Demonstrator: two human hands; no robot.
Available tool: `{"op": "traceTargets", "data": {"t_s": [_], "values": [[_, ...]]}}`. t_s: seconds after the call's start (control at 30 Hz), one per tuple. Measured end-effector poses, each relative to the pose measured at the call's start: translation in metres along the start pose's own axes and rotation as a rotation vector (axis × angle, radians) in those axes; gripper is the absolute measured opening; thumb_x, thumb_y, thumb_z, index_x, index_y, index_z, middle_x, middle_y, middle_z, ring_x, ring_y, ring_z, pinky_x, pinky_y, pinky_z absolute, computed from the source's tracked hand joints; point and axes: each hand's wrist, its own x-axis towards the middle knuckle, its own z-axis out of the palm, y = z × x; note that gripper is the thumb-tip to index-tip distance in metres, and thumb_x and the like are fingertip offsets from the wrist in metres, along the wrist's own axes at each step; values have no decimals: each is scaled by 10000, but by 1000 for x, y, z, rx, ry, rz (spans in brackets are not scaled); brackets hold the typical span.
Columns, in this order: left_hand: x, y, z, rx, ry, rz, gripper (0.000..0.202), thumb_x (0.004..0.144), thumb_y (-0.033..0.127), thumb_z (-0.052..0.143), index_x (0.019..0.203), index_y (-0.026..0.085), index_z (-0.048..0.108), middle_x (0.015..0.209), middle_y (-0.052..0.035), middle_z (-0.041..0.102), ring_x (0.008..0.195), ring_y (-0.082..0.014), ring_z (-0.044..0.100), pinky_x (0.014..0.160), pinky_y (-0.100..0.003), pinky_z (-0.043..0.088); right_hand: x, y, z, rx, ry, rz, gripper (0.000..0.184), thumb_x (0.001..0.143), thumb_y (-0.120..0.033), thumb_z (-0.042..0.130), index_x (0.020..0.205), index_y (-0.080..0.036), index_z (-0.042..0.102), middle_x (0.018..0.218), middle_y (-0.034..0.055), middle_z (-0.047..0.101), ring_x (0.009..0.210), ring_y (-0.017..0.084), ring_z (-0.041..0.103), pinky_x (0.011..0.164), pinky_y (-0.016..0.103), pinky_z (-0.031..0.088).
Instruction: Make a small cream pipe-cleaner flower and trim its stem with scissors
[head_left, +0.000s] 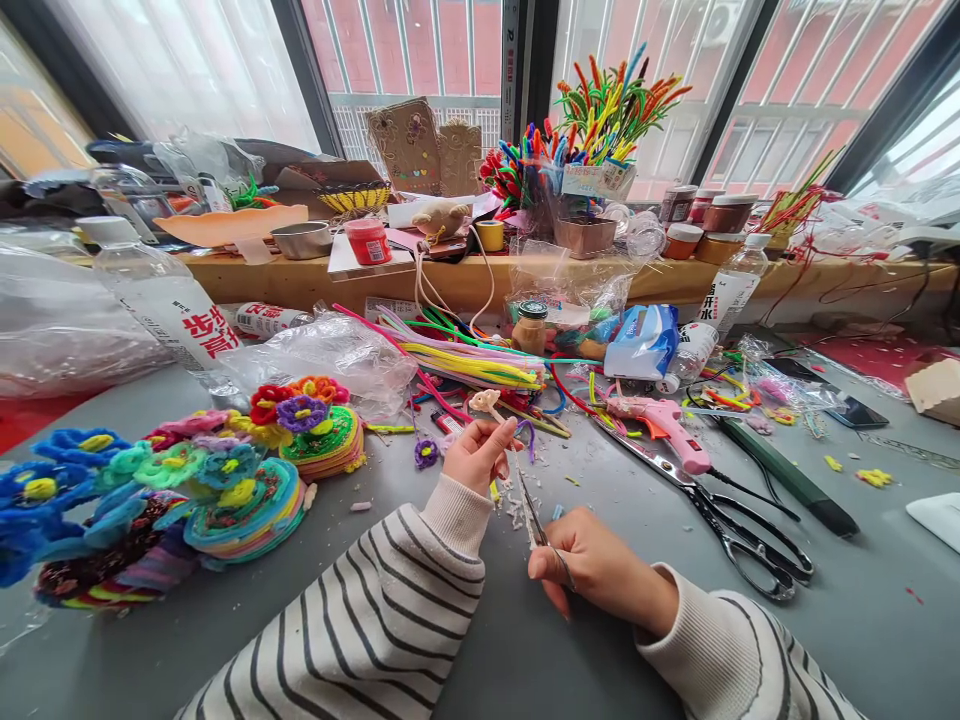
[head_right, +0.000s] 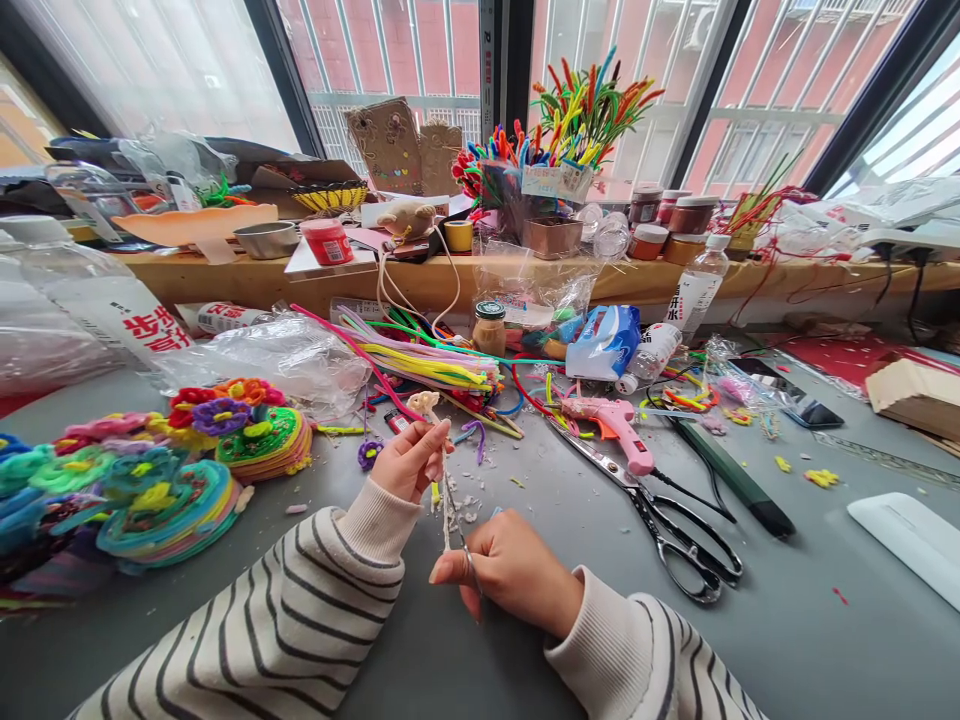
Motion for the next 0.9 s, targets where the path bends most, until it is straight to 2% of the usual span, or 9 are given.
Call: {"op": "traceTargets", "data": {"t_s": [0.23, 0.43, 0.57, 0.73, 0.9], "values": [[0, 3, 1, -58, 14, -16, 393, 432, 379, 725, 570, 145, 441, 434, 51, 532, 272, -4, 354, 310, -145, 248, 0, 0, 1, 47, 25, 27, 708, 668, -721, 300, 293, -138, 439, 291, -18, 356, 361, 52, 335, 435, 200, 285], [1, 7, 0, -131, -3, -35, 372, 442, 367, 726, 576, 140, 464, 461, 54, 530, 287, 3, 349, 310, -145, 255, -1, 3, -1, 47, 34, -29, 723, 698, -710, 269, 304, -138, 469, 297, -23, 291, 369, 58, 303, 421, 211, 255], [1, 10, 1, -186, -17, -88, 360, 443, 354, 730, 599, 140, 487, 479, 60, 521, 296, 6, 341, 305, -143, 250, -1, 3, -2, 93, 144, -85, 729, 714, -698, 258, 330, -134, 512, 347, -9, 344, 407, 69, 337, 446, 212, 272], [-4, 10, 4, -202, -136, -150, 344, 435, 344, 738, 594, 136, 516, 515, 62, 518, 312, 11, 349, 315, -140, 270, -1, 2, -6, 124, 403, -115, 687, 750, -649, 287, 449, -127, 616, 500, 7, 412, 480, 82, 369, 499, 219, 299], [-5, 10, 4, -190, -201, -160, 322, 439, 345, 739, 592, 132, 552, 526, 61, 509, 330, 10, 365, 326, -135, 288, 0, -1, -7, 112, 451, -114, 554, 723, -610, 413, 620, -138, 685, 595, 13, 446, 566, 109, 431, 554, 231, 337]]}}
